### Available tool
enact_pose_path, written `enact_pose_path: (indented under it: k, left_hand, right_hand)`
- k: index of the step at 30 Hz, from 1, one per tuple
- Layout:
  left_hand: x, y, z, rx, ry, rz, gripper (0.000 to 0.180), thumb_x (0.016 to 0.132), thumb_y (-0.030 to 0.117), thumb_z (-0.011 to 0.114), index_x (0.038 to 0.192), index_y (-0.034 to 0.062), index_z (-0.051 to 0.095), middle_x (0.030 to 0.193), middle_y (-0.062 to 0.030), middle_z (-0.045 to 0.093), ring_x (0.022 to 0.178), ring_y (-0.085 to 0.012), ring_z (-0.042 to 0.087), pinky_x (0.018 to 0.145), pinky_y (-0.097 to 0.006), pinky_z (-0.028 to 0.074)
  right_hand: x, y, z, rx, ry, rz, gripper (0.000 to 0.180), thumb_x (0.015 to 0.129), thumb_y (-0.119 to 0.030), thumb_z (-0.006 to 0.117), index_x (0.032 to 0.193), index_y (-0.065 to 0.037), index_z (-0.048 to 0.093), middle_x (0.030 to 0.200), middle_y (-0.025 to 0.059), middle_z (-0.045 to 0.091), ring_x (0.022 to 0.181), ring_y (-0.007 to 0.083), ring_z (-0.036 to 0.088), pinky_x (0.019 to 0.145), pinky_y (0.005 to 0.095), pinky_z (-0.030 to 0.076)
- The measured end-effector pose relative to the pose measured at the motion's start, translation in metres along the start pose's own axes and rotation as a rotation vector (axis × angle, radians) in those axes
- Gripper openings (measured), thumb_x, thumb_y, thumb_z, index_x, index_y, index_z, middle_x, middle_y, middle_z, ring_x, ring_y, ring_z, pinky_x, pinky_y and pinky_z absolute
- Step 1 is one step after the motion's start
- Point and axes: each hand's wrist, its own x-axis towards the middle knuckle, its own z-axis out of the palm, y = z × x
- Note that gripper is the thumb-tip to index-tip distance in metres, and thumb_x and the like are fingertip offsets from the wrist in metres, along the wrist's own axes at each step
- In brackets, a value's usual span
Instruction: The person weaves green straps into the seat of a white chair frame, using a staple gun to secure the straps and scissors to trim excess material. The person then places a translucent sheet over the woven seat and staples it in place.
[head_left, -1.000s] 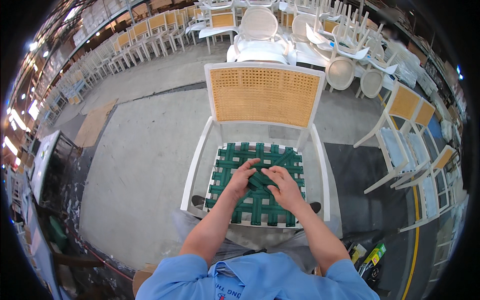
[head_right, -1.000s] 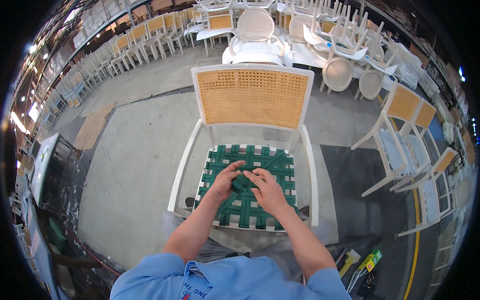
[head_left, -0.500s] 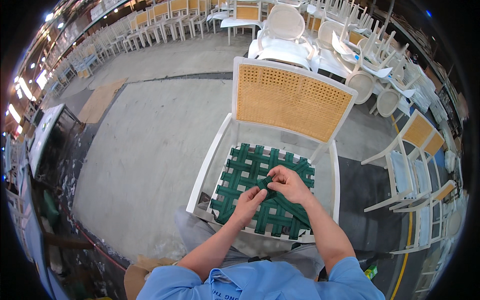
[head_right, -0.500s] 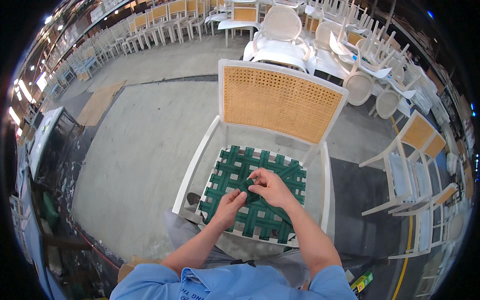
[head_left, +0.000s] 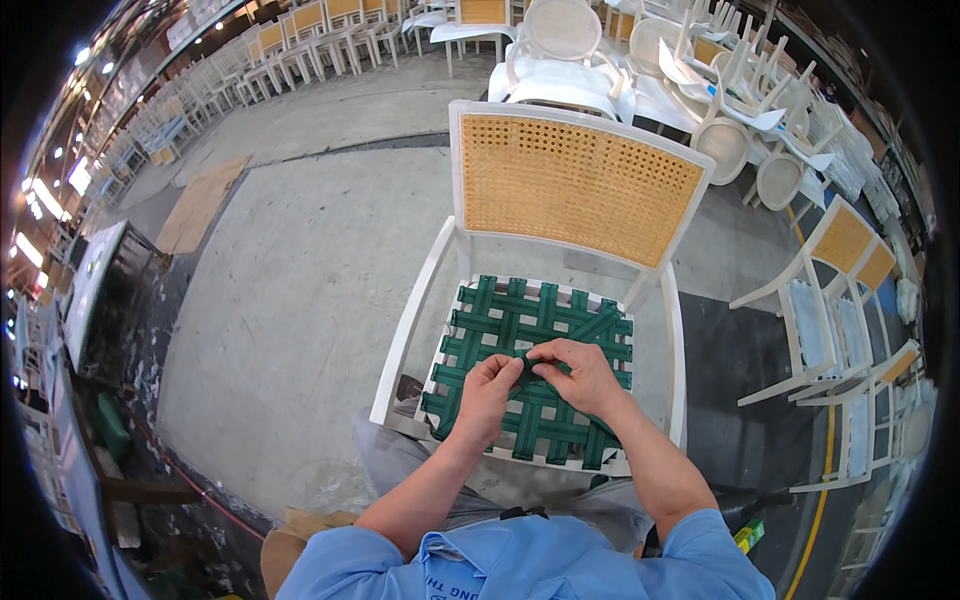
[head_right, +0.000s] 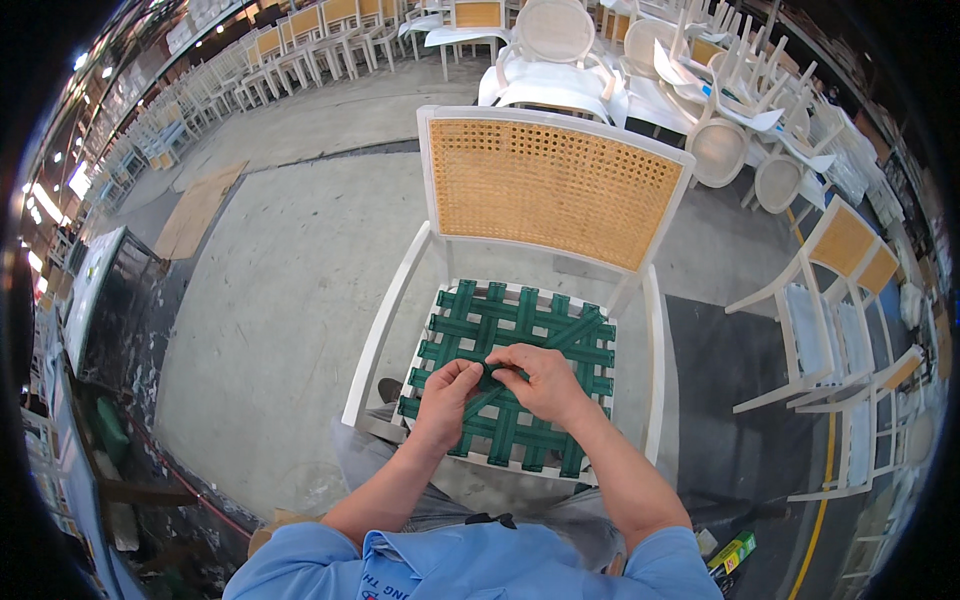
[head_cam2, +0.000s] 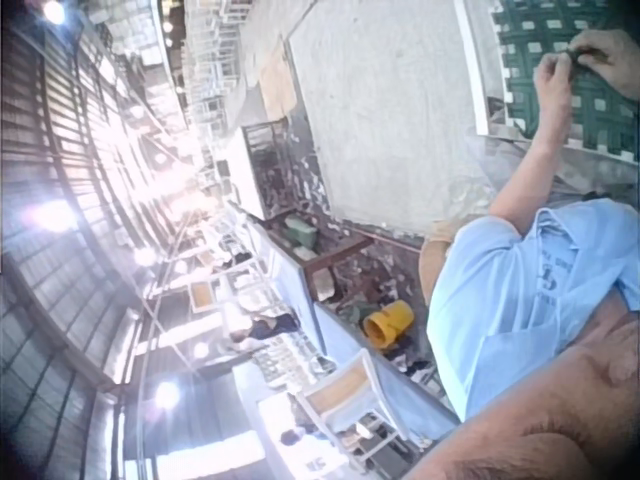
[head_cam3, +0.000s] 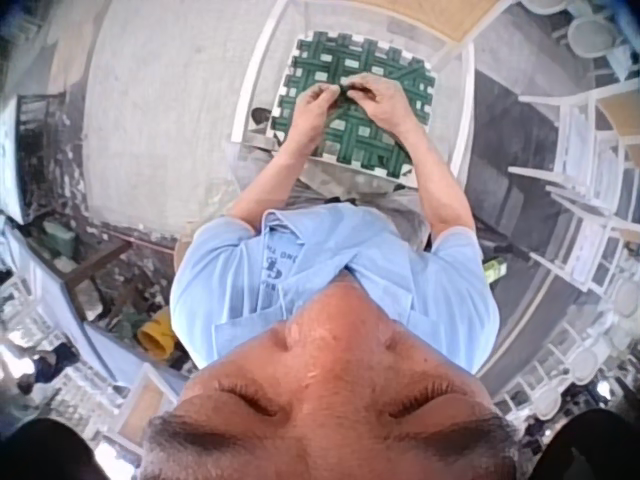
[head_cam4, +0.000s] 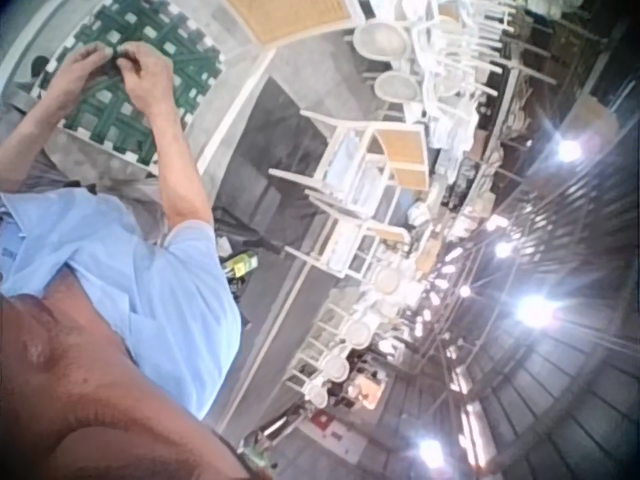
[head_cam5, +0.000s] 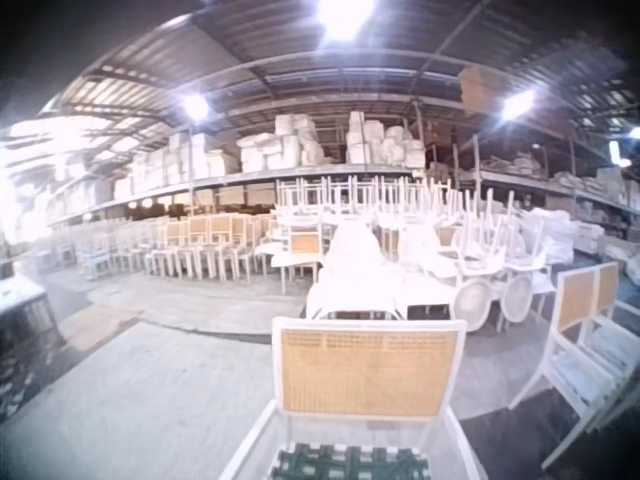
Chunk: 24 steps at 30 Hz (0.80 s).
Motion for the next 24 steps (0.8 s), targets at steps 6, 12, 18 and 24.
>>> enact_pose_path:
  k: [6, 12, 18, 24]
  left_hand:
    - [-0.017, 0.006, 0.024, 0.208, 0.043, 0.211, 0.016, 0.093, 0.004, 0.07, 0.108, 0.0029, 0.064, 0.097, -0.0016, 0.064, 0.088, -0.008, 0.059, 0.081, -0.025, 0.049]
    - [-0.025, 0.003, 0.023, 0.707, 0.146, 0.493, 0.022, 0.09, 0.001, 0.071, 0.112, 0.0033, 0.065, 0.103, -0.0067, 0.066, 0.098, -0.0153, 0.064, 0.085, -0.031, 0.051]
    - [-0.006, -0.015, 0.004, 0.663, 0.156, 0.507, 0.023, 0.093, 0.004, 0.069, 0.114, 0.0029, 0.063, 0.109, -0.0072, 0.065, 0.101, -0.0169, 0.063, 0.088, -0.031, 0.05]
    - [0.009, -0.076, -0.016, -0.138, -0.177, -0.188, 0.053, 0.093, -0.004, 0.057, 0.143, 0.004, 0.044, 0.133, -0.0073, 0.057, 0.121, -0.0151, 0.055, 0.104, -0.033, 0.043]
  right_hand:
    - [-0.005, 0.0, -0.008, -0.049, 0.046, -0.005, 0.015, 0.09, -0.007, 0.07, 0.105, -0.006, 0.071, 0.099, 0.0099, 0.071, 0.091, 0.0264, 0.071, 0.076, 0.0351, 0.057]
    - [-0.003, 0.005, -0.01, -0.109, 0.002, -0.039, 0.011, 0.09, -0.007, 0.07, 0.101, -0.006, 0.071, 0.105, 0.0075, 0.066, 0.089, 0.0244, 0.07, 0.074, 0.034, 0.056]
    - [0.017, 0.013, -0.002, -0.098, -0.083, -0.02, 0.009, 0.091, -0.007, 0.068, 0.099, -0.005, 0.071, 0.098, 0.0085, 0.066, 0.087, 0.0251, 0.069, 0.075, 0.0348, 0.055]
    - [0.081, 0.079, 0.031, -0.022, -0.255, 0.172, 0.011, 0.09, -0.009, 0.069, 0.099, -0.003, 0.07, 0.092, 0.0093, 0.068, 0.082, 0.0242, 0.067, 0.072, 0.0348, 0.052]
